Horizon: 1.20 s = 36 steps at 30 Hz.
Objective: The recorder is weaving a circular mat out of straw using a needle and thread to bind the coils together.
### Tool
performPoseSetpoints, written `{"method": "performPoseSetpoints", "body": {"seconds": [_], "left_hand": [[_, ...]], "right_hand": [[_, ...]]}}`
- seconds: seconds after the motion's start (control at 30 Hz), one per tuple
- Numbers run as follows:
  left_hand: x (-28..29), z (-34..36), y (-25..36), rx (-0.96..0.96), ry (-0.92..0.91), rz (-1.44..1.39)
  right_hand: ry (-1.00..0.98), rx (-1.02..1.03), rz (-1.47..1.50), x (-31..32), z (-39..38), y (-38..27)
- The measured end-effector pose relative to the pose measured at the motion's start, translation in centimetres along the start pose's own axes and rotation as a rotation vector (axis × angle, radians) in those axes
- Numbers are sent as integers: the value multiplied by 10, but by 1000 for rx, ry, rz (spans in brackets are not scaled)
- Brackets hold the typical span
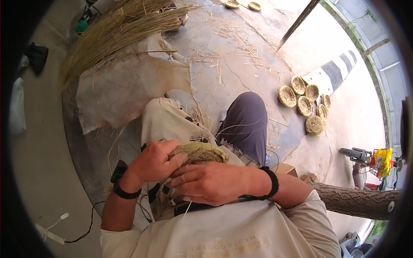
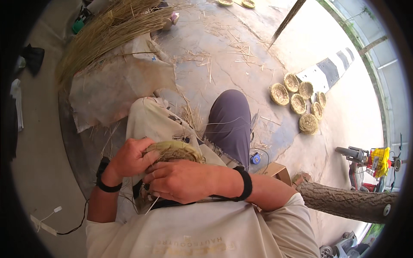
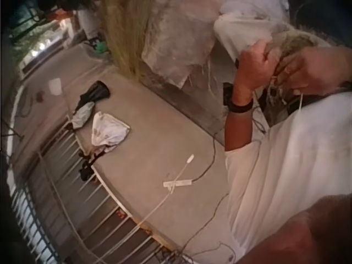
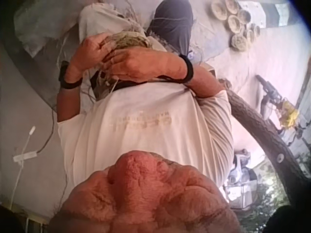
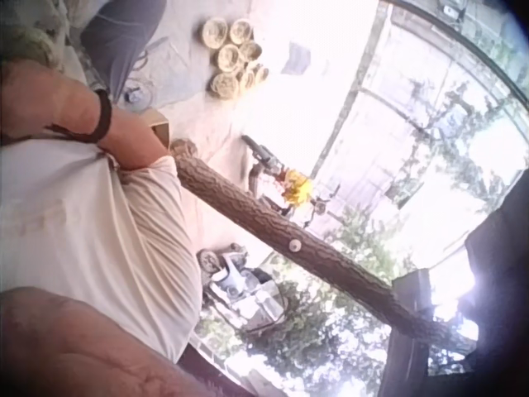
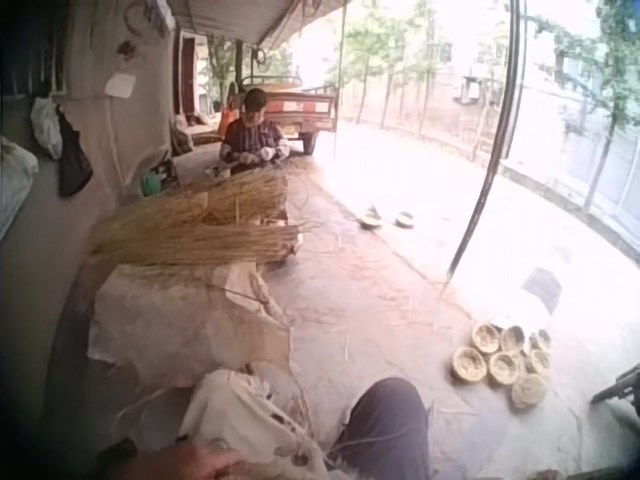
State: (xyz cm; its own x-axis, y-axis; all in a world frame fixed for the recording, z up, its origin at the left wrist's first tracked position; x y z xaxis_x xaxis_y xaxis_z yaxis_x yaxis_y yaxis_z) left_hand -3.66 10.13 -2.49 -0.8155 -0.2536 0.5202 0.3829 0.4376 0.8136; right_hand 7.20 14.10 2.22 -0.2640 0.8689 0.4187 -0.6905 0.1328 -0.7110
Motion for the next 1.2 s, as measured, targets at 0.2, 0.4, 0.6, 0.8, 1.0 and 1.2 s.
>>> {"method": "performPoseSetpoints", "body": {"seconds": [0.2, 0.4, 0.6, 0.8, 1.0, 1.2], "left_hand": [[23, -7, -25, 105, 170, -58], [55, -9, -21, 131, 435, 57], [44, -13, 8, 62, 451, 193], [40, -12, 15, 26, 435, 210], [35, -12, 16, 15, 417, 199], [30, -14, 27, -2, 471, 289]], "right_hand": [[26, -485, -492, 118, -51, -2], [89, -1001, -784, 174, -107, 8], [434, -560, -95, 85, -59, 33], [322, -560, -113, 52, -41, 35], [257, -616, -134, 50, -39, 35], [258, -607, -176, 48, -36, 34]]}}
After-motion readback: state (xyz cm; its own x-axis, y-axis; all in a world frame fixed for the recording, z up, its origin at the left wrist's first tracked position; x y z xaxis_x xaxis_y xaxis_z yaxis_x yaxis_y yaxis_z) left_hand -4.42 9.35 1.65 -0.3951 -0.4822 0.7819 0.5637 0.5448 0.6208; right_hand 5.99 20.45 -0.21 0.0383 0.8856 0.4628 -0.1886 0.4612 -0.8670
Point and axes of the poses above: each hand's wrist, its own z-axis towards the middle knuckle, its own x-axis out of the back of the hand, y = z × x, the point moved 10 cm from there along z, towards the middle knuckle, and after that the axes turned 10 degrees about x, right-handed, at the moved point
